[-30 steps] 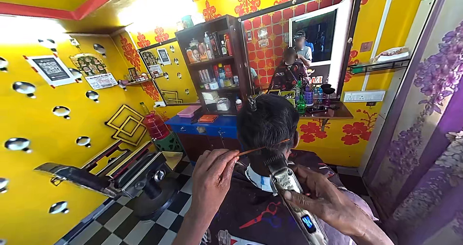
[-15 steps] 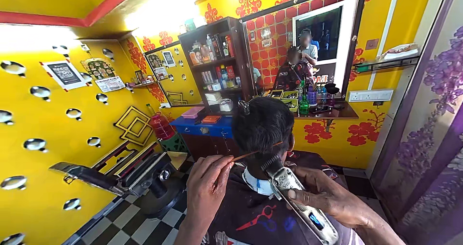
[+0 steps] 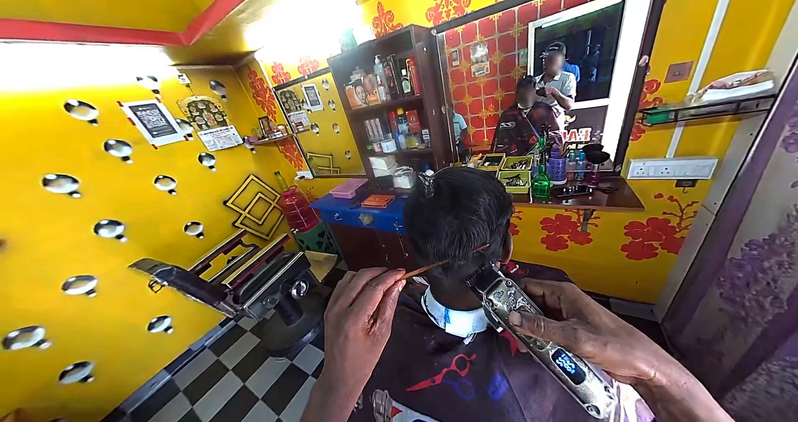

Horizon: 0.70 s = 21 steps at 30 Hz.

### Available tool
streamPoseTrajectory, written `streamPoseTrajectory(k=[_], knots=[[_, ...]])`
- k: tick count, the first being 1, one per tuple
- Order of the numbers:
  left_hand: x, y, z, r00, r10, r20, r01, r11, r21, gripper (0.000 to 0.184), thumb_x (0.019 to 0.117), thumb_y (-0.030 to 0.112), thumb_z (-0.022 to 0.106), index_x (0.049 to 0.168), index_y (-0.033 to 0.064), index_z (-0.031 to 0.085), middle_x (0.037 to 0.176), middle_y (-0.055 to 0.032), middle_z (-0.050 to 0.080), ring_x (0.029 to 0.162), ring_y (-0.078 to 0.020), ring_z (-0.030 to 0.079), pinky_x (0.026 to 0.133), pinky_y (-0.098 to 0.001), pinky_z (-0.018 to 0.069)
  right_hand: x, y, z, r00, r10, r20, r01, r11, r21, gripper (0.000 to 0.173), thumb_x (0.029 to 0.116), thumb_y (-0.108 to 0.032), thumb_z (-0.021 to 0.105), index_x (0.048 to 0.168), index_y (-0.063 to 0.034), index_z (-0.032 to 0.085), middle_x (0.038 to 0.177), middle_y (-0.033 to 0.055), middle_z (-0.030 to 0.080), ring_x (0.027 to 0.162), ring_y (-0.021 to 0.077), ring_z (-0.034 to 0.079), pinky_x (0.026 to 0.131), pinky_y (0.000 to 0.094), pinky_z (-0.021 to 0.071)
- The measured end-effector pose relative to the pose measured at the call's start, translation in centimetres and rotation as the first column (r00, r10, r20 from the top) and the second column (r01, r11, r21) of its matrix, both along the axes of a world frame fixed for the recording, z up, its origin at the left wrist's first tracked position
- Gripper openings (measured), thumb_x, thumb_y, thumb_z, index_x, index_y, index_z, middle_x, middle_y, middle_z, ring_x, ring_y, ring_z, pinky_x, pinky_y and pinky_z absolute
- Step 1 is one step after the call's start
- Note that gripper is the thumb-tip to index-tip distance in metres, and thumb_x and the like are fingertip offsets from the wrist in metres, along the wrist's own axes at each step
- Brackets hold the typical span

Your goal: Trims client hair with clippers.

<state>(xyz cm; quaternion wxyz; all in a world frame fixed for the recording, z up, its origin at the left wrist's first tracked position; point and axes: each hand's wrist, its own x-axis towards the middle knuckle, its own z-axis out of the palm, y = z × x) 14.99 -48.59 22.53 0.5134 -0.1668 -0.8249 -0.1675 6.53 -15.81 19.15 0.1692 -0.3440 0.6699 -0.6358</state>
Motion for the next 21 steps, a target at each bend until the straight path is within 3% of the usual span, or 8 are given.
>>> streamPoseTrajectory(k=[5, 10, 12, 14, 15, 18, 20, 21], knots=[[0.1, 0.3, -0.1, 1.0, 0.004, -0.007, -0.004, 1.0, 0.007, 0.018, 0.0947, 0.021, 0.07, 0.108, 0.0142, 0.08, 0.105, 0.0019, 0.072, 0.096, -0.0077, 0.067, 0.085, -0.0252, 0.0577, -0.5, 0.2, 0.7, 0.999, -0.003, -0.053, 0.007, 0.998, 0.069, 0.039, 0.0966, -0.038, 0.07, 0.122, -0.0094, 0.069, 0.101, 0.0086, 0.073, 0.086, 0.0203, 0.072, 0.076, 0.0373, 0.0618], [0.2, 0.1, -0.4, 1.0, 0.017, -0.001, -0.017, 1.0, 0.015, 0.018, 0.0949, 0.02, 0.069, 0.108, 0.0146, 0.08, 0.104, 0.002, 0.072, 0.095, -0.0075, 0.067, 0.083, -0.0256, 0.0576, 0.7, -1.7, 3.2, 0.961, -0.079, -0.265, 0.114, 0.986, 0.12, 0.04, 0.0945, -0.048, 0.07, 0.122, -0.0186, 0.069, 0.103, -0.0014, 0.074, 0.089, 0.0119, 0.072, 0.076, 0.0323, 0.0617], [0.2, 0.0, -0.5, 1.0, 0.022, 0.01, -0.023, 1.0, 0.013, 0.018, 0.0955, 0.02, 0.069, 0.109, 0.015, 0.079, 0.104, 0.0027, 0.072, 0.096, -0.0074, 0.067, 0.084, -0.0256, 0.0583, 1.6, -2.5, 2.8, 0.831, -0.153, -0.534, 0.277, 0.947, 0.161, 0.046, 0.0939, -0.055, 0.067, 0.13, -0.0253, 0.066, 0.106, -0.0086, 0.073, 0.09, 0.0052, 0.07, 0.077, 0.0306, 0.0623], [0.2, 0.0, -0.5, 0.999, 0.027, 0.026, -0.027, 1.0, 0.01, 0.018, 0.0962, 0.021, 0.068, 0.109, 0.016, 0.079, 0.105, 0.0036, 0.072, 0.098, -0.0072, 0.067, 0.086, -0.0258, 0.0571, 2.2, -2.6, 1.3, 0.68, -0.153, -0.717, 0.415, 0.886, 0.205, 0.057, 0.0897, -0.062, 0.067, 0.134, -0.0274, 0.064, 0.107, -0.0062, 0.072, 0.09, 0.0095, 0.069, 0.075, 0.0392, 0.0604], [0.2, 0.0, -0.6, 0.999, 0.016, 0.036, -0.017, 1.0, 0.018, 0.017, 0.0967, 0.02, 0.068, 0.11, 0.0163, 0.079, 0.106, 0.0039, 0.072, 0.099, -0.0074, 0.066, 0.086, -0.0261, 0.0565, 2.3, -2.5, 0.0, 0.664, -0.135, -0.735, 0.444, 0.862, 0.243, 0.061, 0.0872, -0.067, 0.066, 0.135, -0.0289, 0.064, 0.107, -0.0047, 0.072, 0.09, 0.0122, 0.069, 0.075, 0.0431, 0.0603], [0.1, -0.3, -1.4, 0.993, -0.12, -0.009, 0.12, 0.985, 0.127, 0.015, 0.0977, 0.019, 0.068, 0.11, 0.0188, 0.077, 0.109, 0.0046, 0.071, 0.1, -0.0095, 0.067, 0.085, -0.0272, 0.0592, 2.1, -1.9, -3.8, 0.792, -0.117, -0.6, 0.379, 0.864, 0.332, 0.066, 0.0826, -0.072, 0.069, 0.135, -0.0309, 0.063, 0.11, -0.0064, 0.071, 0.094, 0.0106, 0.069, 0.08, 0.0435, 0.0609], [0.5, -0.7, -1.9, 0.976, -0.197, -0.096, 0.214, 0.954, 0.21, 0.015, 0.099, 0.021, 0.067, 0.112, 0.0231, 0.073, 0.111, 0.006, 0.07, 0.101, -0.0107, 0.068, 0.083, -0.0275, 0.061, 2.5, -1.3, -5.2, 0.922, -0.095, -0.376, 0.197, 0.95, 0.243, 0.06, 0.0848, -0.057, 0.078, 0.134, -0.0266, 0.063, 0.113, -0.0057, 0.071, 0.094, 0.0108, 0.071, 0.077, 0.04, 0.0637], [0.6, -1.0, -1.9, 0.969, -0.207, -0.132, 0.234, 0.944, 0.233, 0.016, 0.099, 0.021, 0.068, 0.114, 0.0245, 0.072, 0.112, 0.0072, 0.069, 0.101, -0.0099, 0.068, 0.082, -0.0261, 0.0605, 2.9, -1.1, -5.8, 0.974, -0.045, -0.223, 0.071, 0.992, 0.109, 0.057, 0.0871, -0.042, 0.082, 0.135, -0.0198, 0.062, 0.115, 0.0005, 0.071, 0.094, 0.0168, 0.072, 0.075, 0.0415, 0.0646]])
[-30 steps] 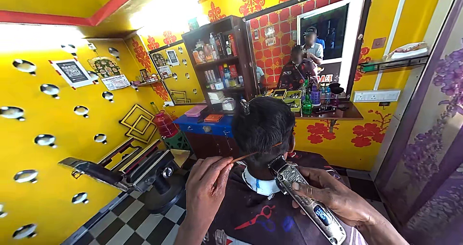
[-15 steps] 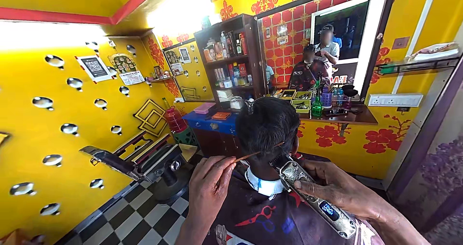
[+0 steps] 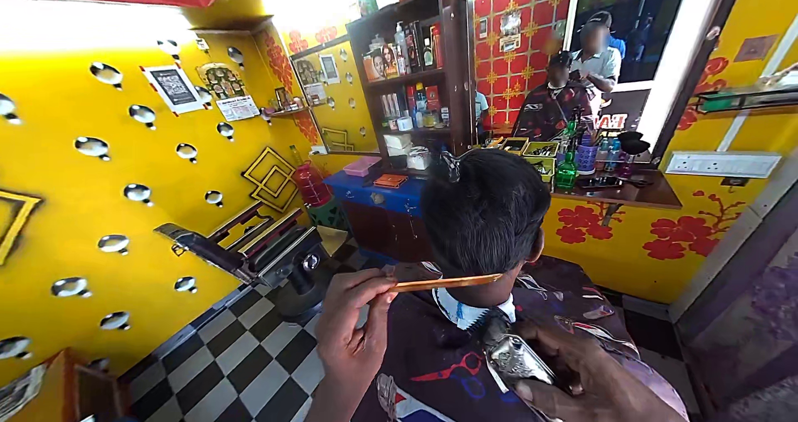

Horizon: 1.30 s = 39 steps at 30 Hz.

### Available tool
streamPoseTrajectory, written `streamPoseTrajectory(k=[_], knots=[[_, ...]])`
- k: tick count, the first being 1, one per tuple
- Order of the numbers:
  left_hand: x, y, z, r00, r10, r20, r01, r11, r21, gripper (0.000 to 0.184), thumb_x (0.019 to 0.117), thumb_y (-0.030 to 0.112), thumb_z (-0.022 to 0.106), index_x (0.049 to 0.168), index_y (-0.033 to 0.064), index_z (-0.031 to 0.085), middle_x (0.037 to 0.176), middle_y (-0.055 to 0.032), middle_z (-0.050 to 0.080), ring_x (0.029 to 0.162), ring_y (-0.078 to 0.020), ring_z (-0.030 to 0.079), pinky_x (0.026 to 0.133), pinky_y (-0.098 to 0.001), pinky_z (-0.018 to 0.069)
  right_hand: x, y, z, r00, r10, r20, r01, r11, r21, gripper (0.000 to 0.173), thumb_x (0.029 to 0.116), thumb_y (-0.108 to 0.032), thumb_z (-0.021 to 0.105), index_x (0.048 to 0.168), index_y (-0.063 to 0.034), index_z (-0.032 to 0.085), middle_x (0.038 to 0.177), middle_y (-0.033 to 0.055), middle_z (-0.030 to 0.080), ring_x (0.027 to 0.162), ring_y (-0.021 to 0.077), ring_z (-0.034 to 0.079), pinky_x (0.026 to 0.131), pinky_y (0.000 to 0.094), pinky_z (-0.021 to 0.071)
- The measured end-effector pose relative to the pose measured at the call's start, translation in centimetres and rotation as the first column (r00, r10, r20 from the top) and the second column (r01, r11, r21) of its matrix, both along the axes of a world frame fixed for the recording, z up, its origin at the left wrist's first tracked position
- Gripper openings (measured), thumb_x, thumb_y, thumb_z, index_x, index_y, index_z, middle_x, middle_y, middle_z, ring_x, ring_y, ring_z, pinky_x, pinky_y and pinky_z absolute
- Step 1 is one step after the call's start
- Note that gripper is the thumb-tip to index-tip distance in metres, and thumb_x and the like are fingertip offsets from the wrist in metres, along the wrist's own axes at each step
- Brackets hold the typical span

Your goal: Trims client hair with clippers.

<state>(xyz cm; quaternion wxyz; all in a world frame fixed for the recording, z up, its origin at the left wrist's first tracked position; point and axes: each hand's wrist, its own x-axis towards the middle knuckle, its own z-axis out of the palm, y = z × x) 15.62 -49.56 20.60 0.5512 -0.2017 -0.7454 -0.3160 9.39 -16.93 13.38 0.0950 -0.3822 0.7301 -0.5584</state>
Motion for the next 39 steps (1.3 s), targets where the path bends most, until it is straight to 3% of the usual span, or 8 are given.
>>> streamPoseTrajectory(k=[2, 3, 8, 11, 15, 20, 26, 39], knots=[[-0.1, -0.8, -0.4, 1.0, -0.018, -0.005, 0.018, 1.0, 0.01, 0.015, 0.0991, 0.022, 0.068, 0.113, 0.0254, 0.072, 0.113, 0.0084, 0.069, 0.102, -0.0085, 0.068, 0.083, -0.0242, 0.0601, 1.5, 0.0, -0.8, 0.937, 0.239, 0.257, -0.145, 0.93, -0.337, 0.057, 0.0906, -0.016, 0.079, 0.141, -0.0057, 0.054, 0.119, 0.0176, 0.07, 0.099, 0.0332, 0.072, 0.082, 0.0508, 0.064], [-0.4, -1.4, -0.9, 1.0, -0.022, 0.013, 0.022, 1.0, -0.014, 0.015, 0.0991, 0.021, 0.068, 0.112, 0.0251, 0.073, 0.112, 0.0077, 0.069, 0.102, -0.0088, 0.068, 0.084, -0.025, 0.0601, 2.6, -0.2, -1.1, 0.901, 0.295, 0.318, -0.148, 0.898, -0.415, 0.054, 0.0923, -0.013, 0.076, 0.14, -0.0039, 0.053, 0.12, 0.0204, 0.068, 0.101, 0.0355, 0.071, 0.087, 0.0522, 0.0619], [-3.6, -4.5, -3.5, 0.984, 0.046, 0.175, 0.021, 0.93, -0.366, 0.018, 0.1007, 0.02, 0.063, 0.113, 0.0206, 0.076, 0.11, 0.0002, 0.073, 0.102, -0.0154, 0.067, 0.089, -0.0358, 0.0557, 6.2, -3.3, -1.7, 0.938, 0.02, 0.346, 0.059, 0.974, -0.217, 0.051, 0.0913, -0.017, 0.078, 0.137, -0.0069, 0.057, 0.115, 0.015, 0.072, 0.099, 0.0318, 0.073, 0.085, 0.0503, 0.0635], [-5.0, -6.1, -4.4, 0.978, -0.006, 0.21, 0.101, 0.89, -0.444, 0.021, 0.1004, 0.018, 0.062, 0.115, 0.0224, 0.077, 0.112, 0.001, 0.073, 0.102, -0.0156, 0.068, 0.088, -0.037, 0.0563, 7.2, -5.6, -1.4, 0.929, -0.052, 0.367, 0.151, 0.957, -0.247, 0.045, 0.0937, -0.019, 0.076, 0.133, -0.0045, 0.06, 0.113, 0.0167, 0.072, 0.098, 0.0335, 0.073, 0.085, 0.052, 0.0632], [-5.1, -9.1, -4.7, 0.957, -0.178, 0.229, 0.202, 0.975, -0.088, 0.018, 0.0994, 0.02, 0.065, 0.112, 0.0133, 0.077, 0.109, -0.0015, 0.073, 0.101, -0.013, 0.069, 0.089, -0.0329, 0.06, 6.8, -8.2, -0.1, 0.879, -0.2, 0.433, 0.328, 0.913, -0.243, 0.039, 0.0999, -0.03, 0.068, 0.127, -0.0028, 0.063, 0.112, 0.0158, 0.071, 0.097, 0.032, 0.072, 0.081, 0.0519, 0.0627], [-4.1, -12.2, -8.9, 0.929, -0.264, 0.259, 0.189, 0.941, 0.282, 0.021, 0.0983, 0.02, 0.066, 0.113, 0.0056, 0.072, 0.101, -0.0007, 0.071, 0.087, -0.0096, 0.068, 0.076, -0.0248, 0.0599, 5.8, -9.5, 0.2, 0.815, -0.242, 0.526, 0.421, 0.872, -0.251, 0.041, 0.1007, -0.036, 0.066, 0.124, -0.0016, 0.065, 0.111, 0.0182, 0.072, 0.097, 0.033, 0.073, 0.08, 0.0506, 0.0628], [-2.2, -14.3, -14.4, 0.888, -0.284, 0.361, 0.162, 0.929, 0.333, 0.018, 0.0964, 0.014, 0.069, 0.112, 0.0076, 0.073, 0.099, 0.0006, 0.071, 0.085, -0.0064, 0.068, 0.075, -0.0218, 0.059, 5.0, -10.0, 1.2, 0.865, -0.306, 0.397, 0.437, 0.849, -0.298, 0.037, 0.1002, -0.029, 0.067, 0.122, 0.0009, 0.065, 0.109, 0.0184, 0.072, 0.096, 0.0329, 0.073, 0.083, 0.0497, 0.0626], [-1.8, -15.0, -17.6, 0.861, -0.255, 0.439, 0.103, 0.934, 0.341, 0.017, 0.0935, 0.011, 0.071, 0.107, 0.0018, 0.073, 0.094, -0.0024, 0.071, 0.08, -0.0058, 0.067, 0.073, -0.0227, 0.0587, 4.6, -11.7, 2.9, 0.879, -0.418, 0.227, 0.475, 0.802, -0.362, 0.042, 0.0967, -0.028, 0.073, 0.125, 0.0002, 0.063, 0.111, 0.0151, 0.073, 0.098, 0.0343, 0.073, 0.084, 0.0522, 0.0647]])
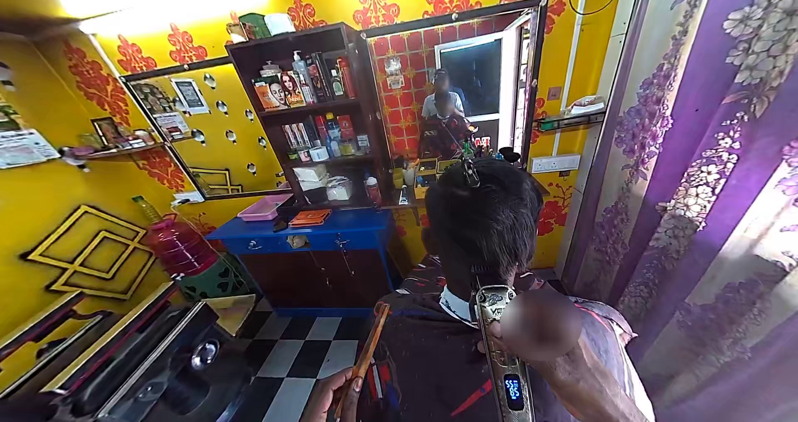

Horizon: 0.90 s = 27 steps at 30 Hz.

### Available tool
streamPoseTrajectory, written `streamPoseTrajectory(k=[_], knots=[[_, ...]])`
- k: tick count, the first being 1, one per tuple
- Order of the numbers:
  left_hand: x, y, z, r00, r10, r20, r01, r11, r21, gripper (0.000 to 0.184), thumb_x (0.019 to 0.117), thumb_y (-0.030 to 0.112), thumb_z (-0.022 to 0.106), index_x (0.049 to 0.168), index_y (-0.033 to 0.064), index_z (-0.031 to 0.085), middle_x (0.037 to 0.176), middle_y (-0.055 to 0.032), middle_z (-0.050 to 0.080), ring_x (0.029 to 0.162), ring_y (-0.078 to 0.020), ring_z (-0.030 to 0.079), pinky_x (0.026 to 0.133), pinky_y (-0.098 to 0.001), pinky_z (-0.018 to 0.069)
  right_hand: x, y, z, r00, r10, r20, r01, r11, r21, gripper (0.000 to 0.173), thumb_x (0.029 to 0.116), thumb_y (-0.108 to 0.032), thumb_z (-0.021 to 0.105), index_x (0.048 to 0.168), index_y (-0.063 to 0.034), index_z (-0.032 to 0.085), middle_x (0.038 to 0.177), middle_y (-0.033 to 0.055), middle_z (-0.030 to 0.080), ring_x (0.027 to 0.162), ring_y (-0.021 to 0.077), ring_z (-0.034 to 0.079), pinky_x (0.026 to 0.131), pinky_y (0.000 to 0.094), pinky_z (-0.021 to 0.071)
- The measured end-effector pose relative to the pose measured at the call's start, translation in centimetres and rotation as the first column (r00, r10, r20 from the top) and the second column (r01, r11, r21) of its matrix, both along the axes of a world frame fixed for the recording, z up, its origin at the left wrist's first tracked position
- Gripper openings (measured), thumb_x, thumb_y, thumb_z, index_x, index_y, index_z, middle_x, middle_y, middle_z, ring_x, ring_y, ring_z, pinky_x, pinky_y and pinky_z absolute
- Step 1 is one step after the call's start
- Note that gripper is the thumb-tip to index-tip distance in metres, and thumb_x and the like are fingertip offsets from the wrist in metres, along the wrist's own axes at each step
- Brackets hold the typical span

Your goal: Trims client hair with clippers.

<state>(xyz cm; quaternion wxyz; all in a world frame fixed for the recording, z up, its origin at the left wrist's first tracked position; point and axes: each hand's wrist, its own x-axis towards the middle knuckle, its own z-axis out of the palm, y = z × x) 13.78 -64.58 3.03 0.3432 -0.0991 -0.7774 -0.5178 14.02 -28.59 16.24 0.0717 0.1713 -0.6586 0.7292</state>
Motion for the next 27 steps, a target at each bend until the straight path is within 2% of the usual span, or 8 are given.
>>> streamPoseTrajectory(k=[5, 9, 13, 15, 18, 21, 24, 27], knots=[[0.0, 0.4, -0.1, 1.0, -0.016, -0.003, 0.016, 1.0, -0.001, 0.017, 0.0932, 0.01, 0.07, 0.108, 0.0014, 0.073, 0.096, -0.0032, 0.072, 0.082, -0.0065, 0.068, 0.074, -0.0231, 0.0594, -0.4, -0.9, 0.1, 0.995, -0.05, -0.09, 0.048, 0.999, -0.024, 0.044, 0.0976, -0.026, 0.071, 0.13, 0.0006, 0.059, 0.114, 0.0149, 0.072, 0.099, 0.0343, 0.073, 0.085, 0.052, 0.0648], [0.2, 0.6, 0.0, 1.0, -0.019, 0.011, 0.019, 1.0, 0.023, 0.016, 0.0938, 0.009, 0.069, 0.107, 0.0008, 0.073, 0.096, -0.0034, 0.071, 0.081, -0.0067, 0.068, 0.073, -0.0229, 0.0595, 0.0, -1.3, -1.5, 0.975, -0.015, -0.223, 0.006, 0.999, -0.043, 0.054, 0.0956, -0.019, 0.073, 0.138, 0.0024, 0.047, 0.118, 0.016, 0.069, 0.105, 0.0327, 0.071, 0.086, 0.0491, 0.0642], [0.1, 0.6, 0.4, 1.0, -0.012, -0.02, 0.012, 1.0, 0.005, 0.016, 0.0948, 0.01, 0.069, 0.107, 0.0011, 0.072, 0.096, -0.0032, 0.07, 0.083, -0.0061, 0.067, 0.075, -0.0222, 0.0582, 2.9, -0.4, -2.5, 0.972, 0.232, -0.042, -0.233, 0.972, -0.016, 0.048, 0.0927, -0.01, 0.075, 0.135, -0.0009, 0.053, 0.114, 0.0154, 0.072, 0.101, 0.0303, 0.072, 0.088, 0.0485, 0.0626], [-0.1, 1.1, 1.6, 0.996, -0.032, -0.079, 0.028, 0.998, -0.058, 0.015, 0.0954, 0.013, 0.07, 0.108, 0.0055, 0.074, 0.099, -0.0013, 0.071, 0.088, -0.0053, 0.067, 0.078, -0.0216, 0.0583, 3.7, 0.7, -2.9, 0.941, 0.329, 0.073, -0.329, 0.944, -0.017, 0.04, 0.0958, -0.012, 0.072, 0.132, -0.0018, 0.057, 0.111, 0.0162, 0.073, 0.097, 0.03, 0.073, 0.087, 0.048, 0.0619], [0.1, 3.3, 5.3, 0.981, -0.104, -0.166, 0.06, 0.967, -0.248, 0.018, 0.0967, 0.021, 0.071, 0.114, 0.0199, 0.076, 0.109, 0.0031, 0.072, 0.099, -0.0049, 0.068, 0.086, -0.0223, 0.0592, 3.9, 2.9, -3.6, 0.911, 0.395, 0.122, -0.393, 0.919, -0.035, 0.037, 0.0979, -0.015, 0.069, 0.131, -0.0016, 0.06, 0.111, 0.0169, 0.072, 0.097, 0.0291, 0.072, 0.088, 0.0481, 0.0611], [-0.4, 7.4, 10.5, 0.952, -0.154, -0.266, 0.023, 0.898, -0.44, 0.019, 0.0976, 0.026, 0.07, 0.116, 0.0278, 0.076, 0.11, 0.0059, 0.071, 0.103, -0.0074, 0.066, 0.089, -0.0269, 0.0564, 3.6, 4.1, -3.5, 0.935, 0.326, 0.141, -0.335, 0.941, 0.046, 0.038, 0.0954, -0.019, 0.074, 0.128, -0.0038, 0.061, 0.107, 0.016, 0.073, 0.094, 0.03, 0.074, 0.084, 0.0481, 0.0627], [-1.8, 10.8, 15.6, 0.919, -0.191, -0.344, -0.055, 0.804, -0.592, 0.022, 0.0985, 0.023, 0.067, 0.118, 0.0253, 0.077, 0.11, 0.0034, 0.073, 0.096, -0.0135, 0.067, 0.082, -0.0342, 0.0558, 2.6, 4.2, -3.6, 0.963, 0.228, 0.141, -0.241, 0.967, 0.08, 0.042, 0.094, -0.025, 0.076, 0.128, -0.0048, 0.062, 0.108, 0.0147, 0.074, 0.093, 0.0315, 0.074, 0.082, 0.0501, 0.0638], [-2.6, 12.3, 19.7, 0.868, -0.16, -0.47, -0.171, 0.793, -0.585, 0.019, 0.0962, 0.02, 0.068, 0.112, 0.0203, 0.08, 0.104, 0.0012, 0.074, 0.088, -0.0139, 0.067, 0.075, -0.0319, 0.0546, 1.4, 3.7, -3.1, 0.972, 0.174, 0.158, -0.184, 0.982, 0.048, 0.041, 0.0943, -0.032, 0.076, 0.123, -0.0043, 0.065, 0.105, 0.014, 0.074, 0.091, 0.03, 0.074, 0.078, 0.0492, 0.0636]])
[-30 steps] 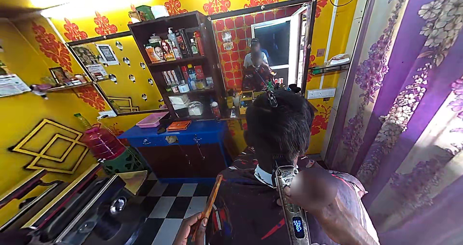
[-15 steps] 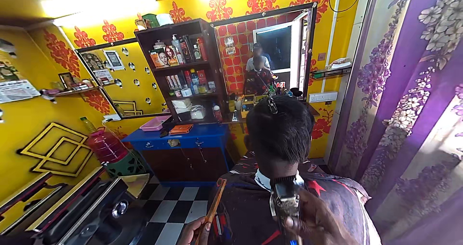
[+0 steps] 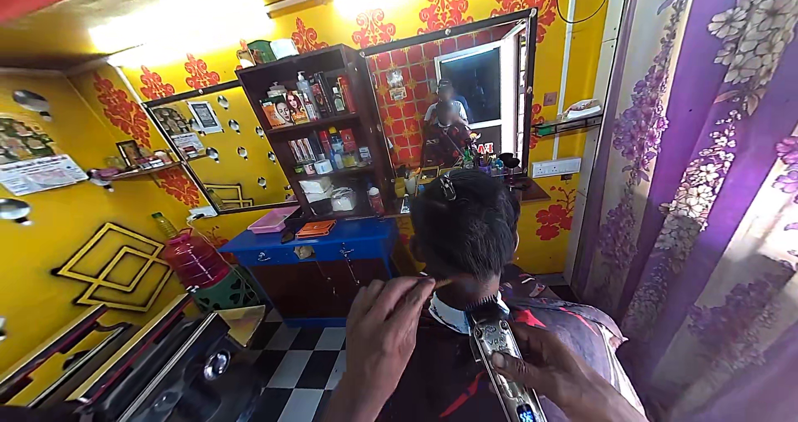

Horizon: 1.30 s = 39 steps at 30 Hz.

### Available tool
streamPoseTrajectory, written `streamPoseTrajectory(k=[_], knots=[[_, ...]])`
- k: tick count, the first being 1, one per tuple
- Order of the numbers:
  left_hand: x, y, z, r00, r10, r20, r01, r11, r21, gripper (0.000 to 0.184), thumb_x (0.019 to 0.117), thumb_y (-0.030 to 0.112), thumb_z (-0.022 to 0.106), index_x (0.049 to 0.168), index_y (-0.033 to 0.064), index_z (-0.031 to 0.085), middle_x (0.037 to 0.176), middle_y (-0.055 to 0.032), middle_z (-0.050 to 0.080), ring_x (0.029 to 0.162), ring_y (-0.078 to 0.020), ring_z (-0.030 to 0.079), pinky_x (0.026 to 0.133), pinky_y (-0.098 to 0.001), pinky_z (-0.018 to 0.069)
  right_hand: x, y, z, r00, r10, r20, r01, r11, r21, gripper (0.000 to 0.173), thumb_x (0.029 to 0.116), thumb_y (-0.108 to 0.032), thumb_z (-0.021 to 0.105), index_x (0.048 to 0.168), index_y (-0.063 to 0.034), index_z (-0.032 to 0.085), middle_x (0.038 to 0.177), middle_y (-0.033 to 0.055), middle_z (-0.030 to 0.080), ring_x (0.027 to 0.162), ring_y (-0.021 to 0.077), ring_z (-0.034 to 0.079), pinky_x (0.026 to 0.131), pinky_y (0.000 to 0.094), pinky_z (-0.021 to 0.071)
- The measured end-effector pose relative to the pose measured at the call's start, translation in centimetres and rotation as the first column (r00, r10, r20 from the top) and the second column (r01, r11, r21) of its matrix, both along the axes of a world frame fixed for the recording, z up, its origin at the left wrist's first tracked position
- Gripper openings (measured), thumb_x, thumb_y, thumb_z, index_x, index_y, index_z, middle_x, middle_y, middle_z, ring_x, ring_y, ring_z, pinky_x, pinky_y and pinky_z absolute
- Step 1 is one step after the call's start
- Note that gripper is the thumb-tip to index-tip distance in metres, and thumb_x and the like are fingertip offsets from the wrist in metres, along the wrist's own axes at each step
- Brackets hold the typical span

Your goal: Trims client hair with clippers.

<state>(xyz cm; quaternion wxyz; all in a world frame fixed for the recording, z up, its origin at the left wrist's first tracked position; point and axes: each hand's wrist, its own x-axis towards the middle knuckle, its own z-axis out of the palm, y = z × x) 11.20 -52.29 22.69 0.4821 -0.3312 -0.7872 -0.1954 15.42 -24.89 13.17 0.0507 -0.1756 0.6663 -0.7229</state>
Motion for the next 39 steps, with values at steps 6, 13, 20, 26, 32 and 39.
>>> streamPoseTrajectory(k=[6, 13, 20, 26, 32, 39], knots=[[-0.8, 0.0, 2.6, 0.995, 0.018, -0.094, -0.017, 1.0, 0.011, 0.02, 0.0956, 0.02, 0.068, 0.112, 0.0202, 0.08, 0.104, 0.0026, 0.071, 0.089, -0.0103, 0.064, 0.077, -0.0278, 0.0535, -1.8, -1.4, 1.2, 0.997, -0.073, -0.04, 0.071, 0.997, -0.038, 0.043, 0.0946, -0.033, 0.075, 0.124, -0.0034, 0.064, 0.108, 0.0119, 0.074, 0.095, 0.0292, 0.074, 0.082, 0.0494, 0.0641], [-0.7, 0.1, 2.5, 0.999, -0.001, -0.043, 0.003, 0.999, 0.038, 0.019, 0.0959, 0.021, 0.069, 0.111, 0.0194, 0.08, 0.104, 0.0033, 0.071, 0.091, -0.0088, 0.064, 0.078, -0.0266, 0.0543, -2.1, -1.9, 2.9, 0.971, -0.158, -0.18, 0.16, 0.987, -0.005, 0.044, 0.0935, -0.035, 0.076, 0.123, -0.0049, 0.064, 0.109, 0.0077, 0.074, 0.096, 0.0264, 0.074, 0.083, 0.0467, 0.065], [-1.0, 0.1, 2.2, 1.0, -0.023, -0.019, 0.024, 0.998, 0.051, 0.018, 0.0951, 0.021, 0.07, 0.11, 0.0194, 0.081, 0.102, 0.0048, 0.071, 0.092, -0.0076, 0.064, 0.079, -0.0256, 0.0542, -1.7, -3.9, 1.2, 0.946, -0.238, -0.222, 0.246, 0.969, 0.011, 0.055, 0.0884, -0.037, 0.081, 0.129, -0.0068, 0.06, 0.109, 0.0035, 0.074, 0.096, 0.0216, 0.074, 0.081, 0.044, 0.0663], [-1.4, -0.1, 2.0, 0.999, -0.046, -0.012, 0.047, 0.997, 0.054, 0.018, 0.0951, 0.02, 0.07, 0.11, 0.0197, 0.081, 0.102, 0.0054, 0.071, 0.09, -0.0065, 0.064, 0.078, -0.0245, 0.0538, -1.8, -4.9, 1.1, 0.972, -0.213, -0.098, 0.209, 0.976, -0.055, 0.049, 0.0914, -0.036, 0.078, 0.125, -0.0055, 0.061, 0.109, 0.0066, 0.074, 0.094, 0.0257, 0.075, 0.079, 0.0462, 0.0663], [-1.7, -0.2, 2.3, 0.998, -0.063, 0.006, 0.063, 0.997, 0.051, 0.019, 0.0947, 0.02, 0.071, 0.11, 0.0201, 0.081, 0.104, 0.0059, 0.071, 0.091, -0.006, 0.064, 0.078, -0.0242, 0.0542, -2.0, -6.3, 2.9, 0.923, -0.309, -0.23, 0.293, 0.951, -0.103, 0.053, 0.0918, -0.033, 0.078, 0.131, -0.0034, 0.058, 0.114, 0.0063, 0.073, 0.099, 0.0238, 0.074, 0.083, 0.0439, 0.0662], [-1.6, -0.3, 2.5, 0.998, -0.069, 0.013, 0.069, 0.997, 0.045, 0.018, 0.0943, 0.02, 0.071, 0.11, 0.0202, 0.081, 0.102, 0.0058, 0.07, 0.091, -0.0057, 0.063, 0.078, -0.0243, 0.0538, -1.4, -7.5, 0.3, 0.97, -0.24, -0.046, 0.229, 0.958, -0.172, 0.047, 0.0932, -0.031, 0.077, 0.125, -0.0013, 0.058, 0.107, 0.0108, 0.074, 0.094, 0.0277, 0.075, 0.08, 0.0468, 0.0654]])
